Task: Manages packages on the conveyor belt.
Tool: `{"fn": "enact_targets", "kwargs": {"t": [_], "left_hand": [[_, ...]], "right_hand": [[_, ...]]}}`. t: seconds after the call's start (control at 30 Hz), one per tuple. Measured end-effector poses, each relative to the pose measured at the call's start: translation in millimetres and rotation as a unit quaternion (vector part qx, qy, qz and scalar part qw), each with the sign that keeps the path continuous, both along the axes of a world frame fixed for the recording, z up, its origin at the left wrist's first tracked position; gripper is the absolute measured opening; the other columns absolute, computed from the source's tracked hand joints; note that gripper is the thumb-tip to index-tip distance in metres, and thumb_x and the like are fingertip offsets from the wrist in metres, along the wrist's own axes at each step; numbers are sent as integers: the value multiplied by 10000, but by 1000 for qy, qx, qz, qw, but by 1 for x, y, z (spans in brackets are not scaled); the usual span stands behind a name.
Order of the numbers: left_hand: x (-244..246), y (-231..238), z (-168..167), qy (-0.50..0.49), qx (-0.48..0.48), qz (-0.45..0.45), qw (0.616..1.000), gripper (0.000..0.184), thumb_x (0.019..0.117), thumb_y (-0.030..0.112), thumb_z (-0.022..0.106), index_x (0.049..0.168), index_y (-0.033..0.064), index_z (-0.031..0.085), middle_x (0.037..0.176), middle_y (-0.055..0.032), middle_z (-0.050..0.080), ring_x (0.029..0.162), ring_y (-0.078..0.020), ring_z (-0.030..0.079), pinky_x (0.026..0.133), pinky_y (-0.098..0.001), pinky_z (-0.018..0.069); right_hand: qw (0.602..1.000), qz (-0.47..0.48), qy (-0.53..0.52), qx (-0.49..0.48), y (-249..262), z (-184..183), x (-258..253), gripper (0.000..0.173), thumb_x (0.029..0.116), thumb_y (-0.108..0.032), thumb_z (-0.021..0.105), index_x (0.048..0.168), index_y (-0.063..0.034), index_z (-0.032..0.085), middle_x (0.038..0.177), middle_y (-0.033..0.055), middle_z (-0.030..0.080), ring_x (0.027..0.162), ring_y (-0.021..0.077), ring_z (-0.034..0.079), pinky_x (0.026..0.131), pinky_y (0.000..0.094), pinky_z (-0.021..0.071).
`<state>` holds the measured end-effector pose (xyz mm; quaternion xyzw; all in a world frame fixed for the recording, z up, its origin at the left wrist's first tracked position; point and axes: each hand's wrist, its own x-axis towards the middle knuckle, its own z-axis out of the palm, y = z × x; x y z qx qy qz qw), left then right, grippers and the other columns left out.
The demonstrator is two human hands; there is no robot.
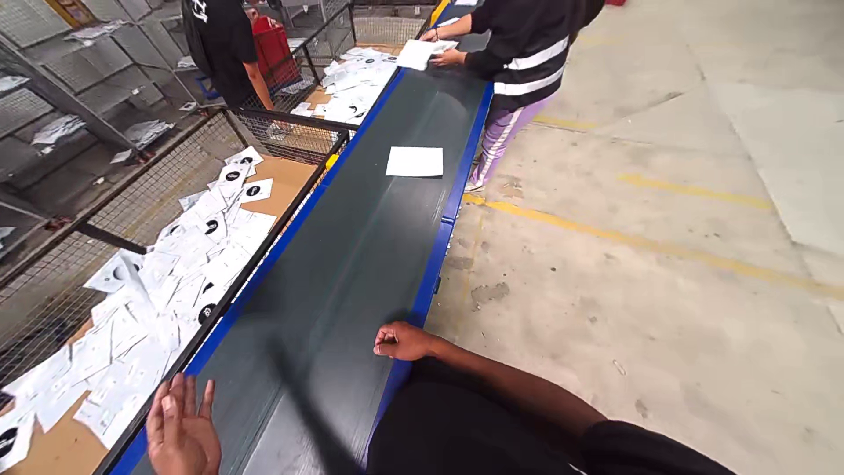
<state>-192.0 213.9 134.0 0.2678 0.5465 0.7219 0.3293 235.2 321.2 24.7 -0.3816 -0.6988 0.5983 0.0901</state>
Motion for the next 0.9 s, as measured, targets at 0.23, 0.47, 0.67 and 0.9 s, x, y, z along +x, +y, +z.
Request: {"fn": "enact_targets", "kwargs": {"t": [0.23,0.47,0.67,0.9], "left_hand": [[115,-19,-44,-29,-121,-61,990,330,1059,176,496,1323,-20,531,1285,-182,651,1064,-322,702,878,-510,608],[207,-115,-85,-130,-197,-64,970,270,1054,122,508,1235,-67,575,1155,-210,704,940,-311,733,816,-470,625],[211,-150,-90,-192,-162,44,967,222,1041,116,548,1166,-55,616,1092,-190,720,870,-277,731,760,-432,627],[194,-110,-78,-212,-106,97,967,225,1028,156,598,1125,-44,633,1061,-185,719,842,-254,721,719,-395,619]], "right_hand": [[993,-30,-14,115,16,2,15,297,1011,-352,624,1109,-84,708,947,59,723,886,161,689,868,412,563],[965,-115,-91,218,70,4,40,263,997,-318,637,1101,-95,728,964,67,743,888,193,715,841,468,591],[942,-42,-128,308,116,13,20,234,969,-190,674,1113,-13,727,1040,204,733,957,376,716,867,632,559],[926,-105,-148,332,166,11,26,718,897,-263,769,1463,72,479,1440,370,492,1348,538,479,1128,680,369]]}}
